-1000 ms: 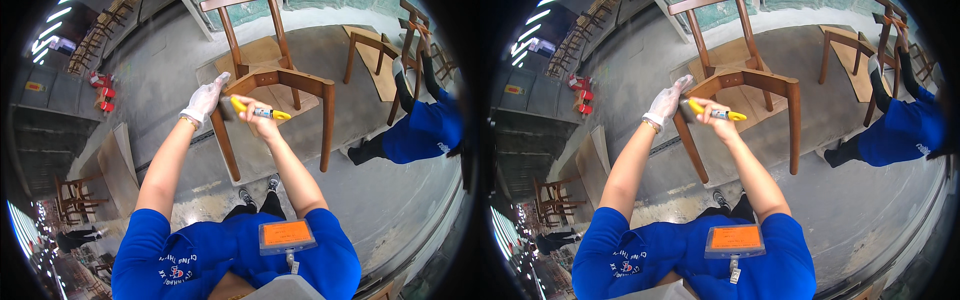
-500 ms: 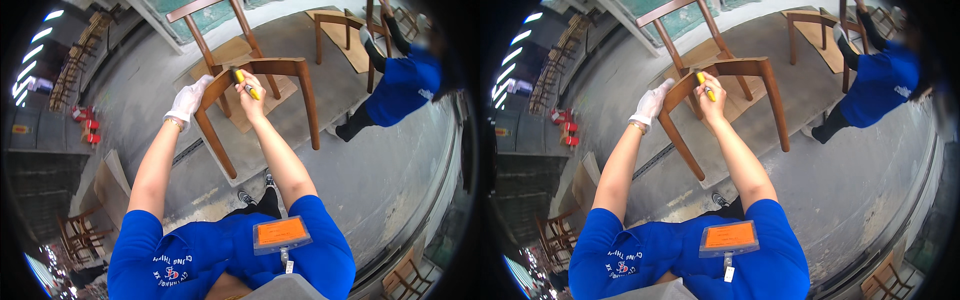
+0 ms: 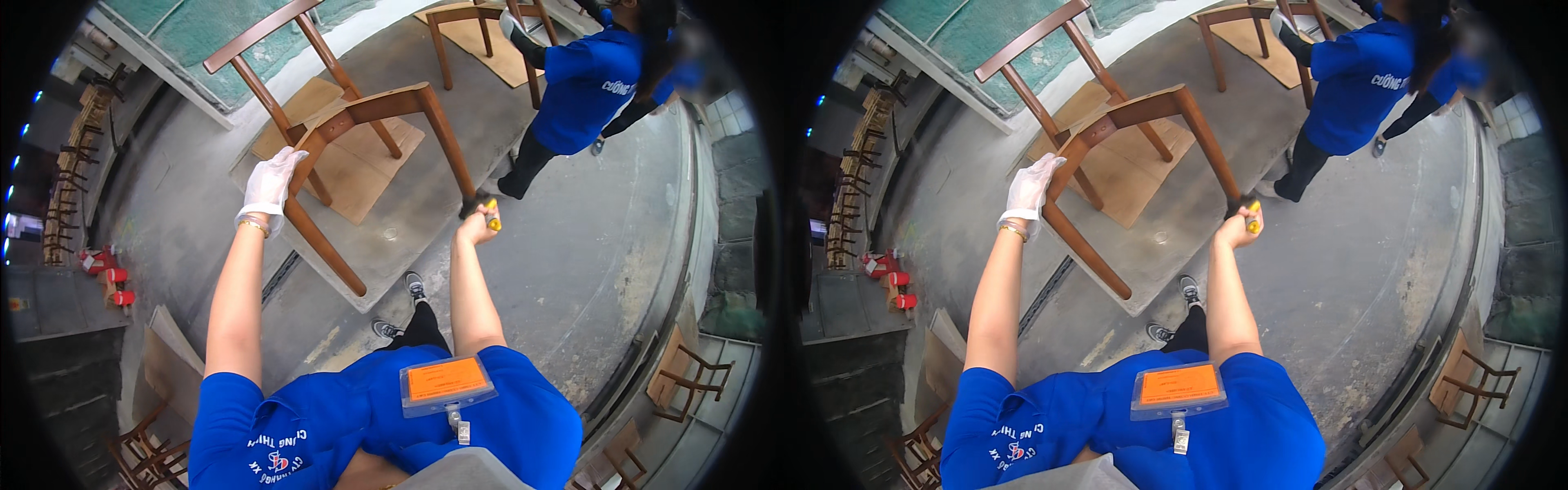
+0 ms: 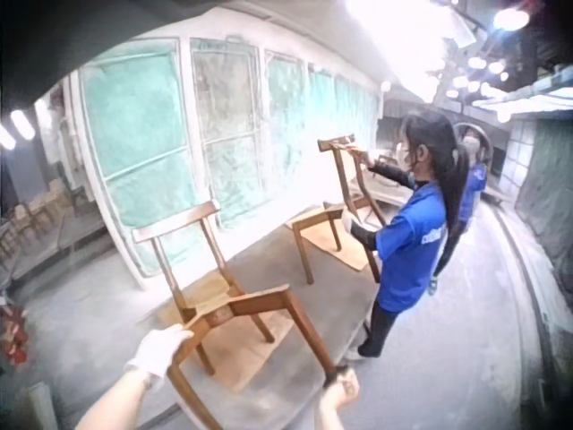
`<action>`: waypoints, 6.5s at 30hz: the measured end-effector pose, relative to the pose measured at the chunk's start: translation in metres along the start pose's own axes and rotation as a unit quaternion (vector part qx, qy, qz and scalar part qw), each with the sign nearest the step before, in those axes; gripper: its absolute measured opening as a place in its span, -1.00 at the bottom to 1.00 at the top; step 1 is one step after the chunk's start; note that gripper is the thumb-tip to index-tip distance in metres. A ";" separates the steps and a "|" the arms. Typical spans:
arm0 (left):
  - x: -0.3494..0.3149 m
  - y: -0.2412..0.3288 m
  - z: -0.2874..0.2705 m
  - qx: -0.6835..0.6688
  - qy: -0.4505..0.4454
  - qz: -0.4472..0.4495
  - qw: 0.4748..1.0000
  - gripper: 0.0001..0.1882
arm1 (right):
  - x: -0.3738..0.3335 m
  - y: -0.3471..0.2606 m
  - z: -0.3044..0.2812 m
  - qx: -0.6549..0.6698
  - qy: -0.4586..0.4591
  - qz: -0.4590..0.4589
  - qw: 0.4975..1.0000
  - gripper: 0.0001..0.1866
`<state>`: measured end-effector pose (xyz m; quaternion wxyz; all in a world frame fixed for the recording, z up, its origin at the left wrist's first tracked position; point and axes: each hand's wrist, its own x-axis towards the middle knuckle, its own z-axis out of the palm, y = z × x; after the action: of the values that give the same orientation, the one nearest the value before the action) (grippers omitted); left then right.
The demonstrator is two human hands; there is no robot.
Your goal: The person applies a finish to a wooden chair using a paintbrush. They systematically coat the legs, seat frame, and backrest, rotating the chair to reach all sides. The chair remains on a cardboard sheet on the floor.
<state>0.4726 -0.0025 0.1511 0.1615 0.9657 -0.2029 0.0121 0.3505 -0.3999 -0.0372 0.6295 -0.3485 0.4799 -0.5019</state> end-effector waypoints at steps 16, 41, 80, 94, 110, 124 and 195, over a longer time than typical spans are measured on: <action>0.005 0.016 0.010 0.127 -0.009 0.044 0.991 -0.37 | 0.053 0.001 0.025 -0.028 0.039 0.107 0.993 -0.82; 0.085 0.058 0.143 -0.628 -0.239 -0.294 0.680 -0.88 | 0.344 -0.051 -0.162 -0.363 -0.076 0.320 0.872 -0.78; 0.001 0.113 0.172 -0.308 0.328 -0.468 0.761 -0.64 | 0.342 -0.001 -0.057 -0.418 -0.214 0.216 0.856 -0.79; 0.024 0.131 0.101 -0.409 0.221 -0.434 0.771 -0.65 | 0.203 -0.048 0.235 0.104 -0.535 0.319 0.775 -0.76; 0.059 0.113 0.093 -0.561 0.283 -0.414 0.659 -0.73 | 0.162 0.048 0.265 -0.112 -0.374 0.136 0.911 -0.83; 0.064 0.114 0.088 -0.529 0.220 -0.419 0.704 -0.74 | 0.165 0.014 0.277 -0.232 -0.228 0.154 0.933 -0.84; 0.048 0.110 0.078 -0.485 0.135 -0.374 0.779 -0.60 | -0.043 0.001 0.197 -0.035 -0.888 0.092 0.449 -0.68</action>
<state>0.4695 -0.1413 0.1156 0.6257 0.7485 0.2188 -0.0186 0.5376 -0.3662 0.0314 0.7428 -0.5805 -0.2936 0.1585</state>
